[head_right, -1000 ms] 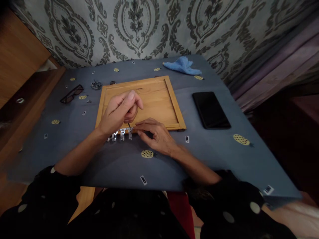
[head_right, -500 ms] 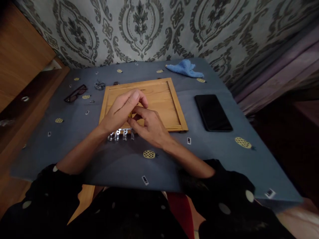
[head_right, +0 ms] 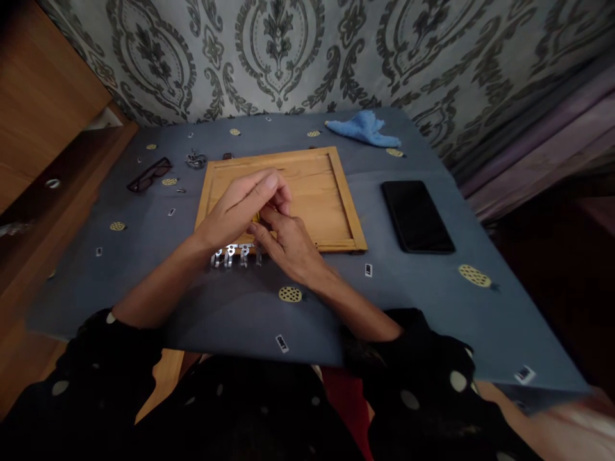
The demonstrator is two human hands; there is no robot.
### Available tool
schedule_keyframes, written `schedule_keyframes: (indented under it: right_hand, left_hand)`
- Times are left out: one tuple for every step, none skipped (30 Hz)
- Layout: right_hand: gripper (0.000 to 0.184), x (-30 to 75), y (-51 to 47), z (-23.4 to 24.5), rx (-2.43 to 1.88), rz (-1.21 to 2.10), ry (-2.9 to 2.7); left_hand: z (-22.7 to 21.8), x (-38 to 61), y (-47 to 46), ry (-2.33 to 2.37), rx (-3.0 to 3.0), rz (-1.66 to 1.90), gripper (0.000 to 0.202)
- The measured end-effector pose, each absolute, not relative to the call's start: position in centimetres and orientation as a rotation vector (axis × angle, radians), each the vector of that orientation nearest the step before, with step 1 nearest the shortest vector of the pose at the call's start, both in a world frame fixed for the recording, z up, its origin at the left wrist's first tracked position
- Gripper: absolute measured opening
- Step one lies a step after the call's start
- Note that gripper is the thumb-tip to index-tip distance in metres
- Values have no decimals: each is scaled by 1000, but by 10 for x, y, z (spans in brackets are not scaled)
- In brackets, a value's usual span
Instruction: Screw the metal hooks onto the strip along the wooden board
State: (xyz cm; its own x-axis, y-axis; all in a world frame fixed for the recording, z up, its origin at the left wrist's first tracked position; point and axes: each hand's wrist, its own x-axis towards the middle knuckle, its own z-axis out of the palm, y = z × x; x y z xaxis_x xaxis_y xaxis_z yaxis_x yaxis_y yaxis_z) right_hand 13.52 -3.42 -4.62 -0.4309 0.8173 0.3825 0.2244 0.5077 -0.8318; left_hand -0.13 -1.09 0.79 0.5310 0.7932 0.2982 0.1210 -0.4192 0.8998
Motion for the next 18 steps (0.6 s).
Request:
schedule_keyframes:
  right_hand:
    - [41,135,-34,-46,-864,920,-1920]
    - [41,134,-34,-45,-874,923,-1918]
    - [41,134,-34,-45,-886,912,-1919]
    - [42,134,-33,-44,-902,892,-1923]
    - [43,134,-33,-44,-915,872,-1929]
    - [43,134,-33,-43,-922,864,-1934]
    - [43,134,-33,-42,-920,870,-1940]
    - [42,134,-32,-41,-912,884,-1945]
    - [40,134,-32,-39,-899,899,-1949]
    - [38,133,-31,-37,-887,905,-1954]
    - [36,133,-31,-35,-879,893,-1958]
    - [34,133,-30,-32,-878,865,-1962]
    - [32,133,-29,-30,-881,836,-1964]
    - [31,133,-28,-29,-887,812,-1968]
    - [29,133,-27,-28,-897,796,-1970]
    - [27,133,-26,-27,-909,780,-1975]
    - [26,133,-25,-27,-922,748,-1992]
    - [26,133,-24,-28,-940,705,-2006]
  left_hand:
    - [8,-1,-11,764,1865,936,30]
    - [8,-1,-10,774,1865,938,31]
    - [9,-1,-11,781,1865,937,31]
    - [9,-1,-11,785,1864,936,31]
    - [9,-1,-11,791,1861,937,31]
    - [9,-1,-11,796,1858,942,31]
    - [9,-1,-11,803,1851,947,31]
    - [9,-1,-10,810,1841,951,31]
    - [9,-2,-9,818,1826,956,31]
    - [8,-2,-8,825,1813,964,31]
    - [8,-3,-6,830,1804,972,30]
    - [7,-4,-5,834,1804,980,30]
    - [7,-5,-4,837,1810,984,30]
    - [6,-5,-3,838,1827,987,30]
    - [6,-6,-3,841,1850,989,30]
    - [6,-6,-3,844,1871,988,30]
    - [6,-5,-4,845,1892,992,29]
    - [6,-5,-5,846,1908,998,29]
